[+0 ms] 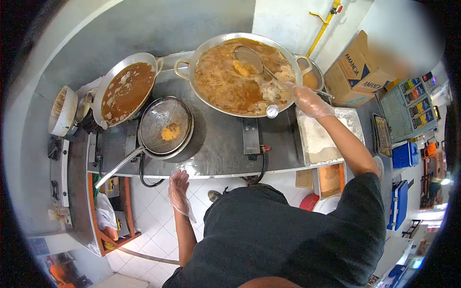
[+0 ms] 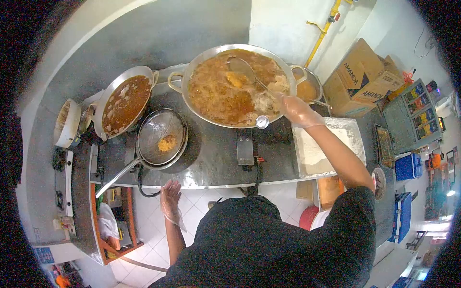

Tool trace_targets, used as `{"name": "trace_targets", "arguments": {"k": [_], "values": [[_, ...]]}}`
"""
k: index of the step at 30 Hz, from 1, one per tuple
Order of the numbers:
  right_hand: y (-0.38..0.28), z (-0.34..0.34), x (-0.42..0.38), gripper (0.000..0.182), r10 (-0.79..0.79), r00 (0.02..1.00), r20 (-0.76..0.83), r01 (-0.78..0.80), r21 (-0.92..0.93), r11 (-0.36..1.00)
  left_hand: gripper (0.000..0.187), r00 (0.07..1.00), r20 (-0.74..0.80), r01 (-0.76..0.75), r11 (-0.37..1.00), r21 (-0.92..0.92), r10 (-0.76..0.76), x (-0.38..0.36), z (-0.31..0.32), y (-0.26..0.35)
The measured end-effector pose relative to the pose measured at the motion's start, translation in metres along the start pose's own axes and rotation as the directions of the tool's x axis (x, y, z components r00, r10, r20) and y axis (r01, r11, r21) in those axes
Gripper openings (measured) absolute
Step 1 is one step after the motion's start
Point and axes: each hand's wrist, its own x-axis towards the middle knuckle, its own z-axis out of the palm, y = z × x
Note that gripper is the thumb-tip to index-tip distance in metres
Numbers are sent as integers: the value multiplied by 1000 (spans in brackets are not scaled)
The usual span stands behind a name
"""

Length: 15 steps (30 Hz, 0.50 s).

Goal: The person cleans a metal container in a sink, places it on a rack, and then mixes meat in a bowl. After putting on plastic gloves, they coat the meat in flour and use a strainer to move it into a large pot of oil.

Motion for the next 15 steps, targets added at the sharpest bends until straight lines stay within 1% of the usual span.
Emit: {"name": "trace_targets", "arguments": {"k": [2, 4, 6, 8, 10, 12, 14, 15], "values": [[7, -3, -6, 38, -43, 998, -35, 50, 225, 973, 77, 1000, 15, -4, 1000, 14, 3, 1, 3, 0], [17, -4, -10, 39, 22, 999, 30, -26, 136, 990, 79, 1000, 22, -2, 1000, 24, 1, 1, 7, 3], [33, -4, -16, 40, -25, 999, 21, 23, 89, 996, 81, 999, 33, -3, 1000, 28, 2, 2, 9, 6], [52, 4, -20, 42, -184, 981, -57, 189, 81, 979, 81, 999, 47, -8, 1000, 27, 6, 4, 10, 7], [29, -14, -30, 41, -33, 995, 96, -3, 349, 937, 81, 998, 63, -12, 999, 37, 10, 7, 9, 6], [24, -21, -34, 41, 46, 972, 231, -172, 562, 809, 81, 997, 74, -15, 999, 41, 12, 7, 9, 7], [28, -23, -34, 41, 66, 945, 321, -290, 726, 623, 80, 997, 79, -20, 999, 40, 17, 6, 10, 9], [25, -27, -36, 42, 121, 924, 362, -361, 730, 580, 78, 998, 67, -21, 999, 31, 19, 5, 11, 9]]}}
